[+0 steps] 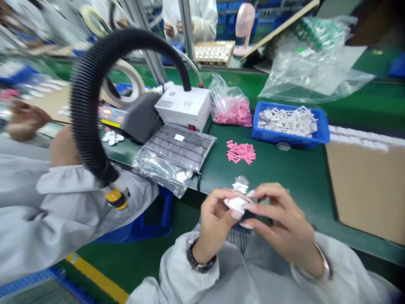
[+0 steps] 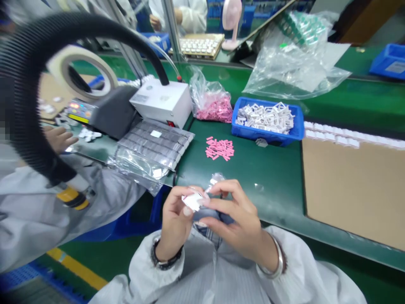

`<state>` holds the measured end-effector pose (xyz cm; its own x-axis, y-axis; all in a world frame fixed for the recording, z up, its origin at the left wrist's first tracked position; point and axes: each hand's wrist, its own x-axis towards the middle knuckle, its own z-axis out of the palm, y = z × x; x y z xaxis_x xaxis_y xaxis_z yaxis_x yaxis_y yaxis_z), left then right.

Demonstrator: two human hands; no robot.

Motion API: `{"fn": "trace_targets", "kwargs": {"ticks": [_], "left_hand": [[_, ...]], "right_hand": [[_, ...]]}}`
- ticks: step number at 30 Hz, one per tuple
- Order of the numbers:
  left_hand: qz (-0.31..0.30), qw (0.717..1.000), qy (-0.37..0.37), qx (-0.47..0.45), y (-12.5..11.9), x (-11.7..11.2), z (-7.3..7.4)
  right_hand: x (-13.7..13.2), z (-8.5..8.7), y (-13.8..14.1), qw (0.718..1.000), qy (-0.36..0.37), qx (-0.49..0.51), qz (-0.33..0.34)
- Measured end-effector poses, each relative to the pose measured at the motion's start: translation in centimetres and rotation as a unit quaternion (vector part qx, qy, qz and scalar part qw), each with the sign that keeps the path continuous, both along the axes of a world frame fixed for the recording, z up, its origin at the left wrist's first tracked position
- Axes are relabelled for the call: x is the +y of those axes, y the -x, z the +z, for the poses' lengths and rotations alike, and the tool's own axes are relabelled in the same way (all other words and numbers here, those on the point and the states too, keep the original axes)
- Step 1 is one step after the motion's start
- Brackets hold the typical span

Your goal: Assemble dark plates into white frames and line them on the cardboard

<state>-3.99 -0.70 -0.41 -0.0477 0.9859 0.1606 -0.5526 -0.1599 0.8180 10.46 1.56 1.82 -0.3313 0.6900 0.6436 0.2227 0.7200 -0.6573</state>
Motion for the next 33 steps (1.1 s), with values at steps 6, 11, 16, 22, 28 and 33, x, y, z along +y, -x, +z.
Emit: {"fn": "trace_targets", "kwargs": {"ticks": [6,11,16,22,28,33], "left_hand": [[-0.018,1.0,-0.007,-0.011,0.3,-0.6,0.9],[-0.04,0.998,-0.015,0.053,0.9,-1.1,1.8],[0.003,0.994,-0.07,0.08,1.5,-1.5,2.1],[0.145,0.951,-0.146,0.231,5.1,-2.4,1.3],[0.255,0.859,-0.252,0.365,9.5,-4.1,-0.8],[0.33,0.851,-0.185,0.363,11.6,-6.3,-4.5]], "right_hand": [[0.6,1.2,0.0,0.994,-0.109,-0.02,0.011],[1.3,0.6,-1.1,0.989,-0.132,0.018,0.065],[1.0,0.3,-0.8,0.986,-0.124,0.057,0.098],[2.4,1.9,4.9,0.98,0.088,0.176,-0.026],[7.9,2.0,17.4,0.886,0.408,0.169,0.139],[10.0,-1.0,28.3,0.911,0.348,0.143,0.171]]}}
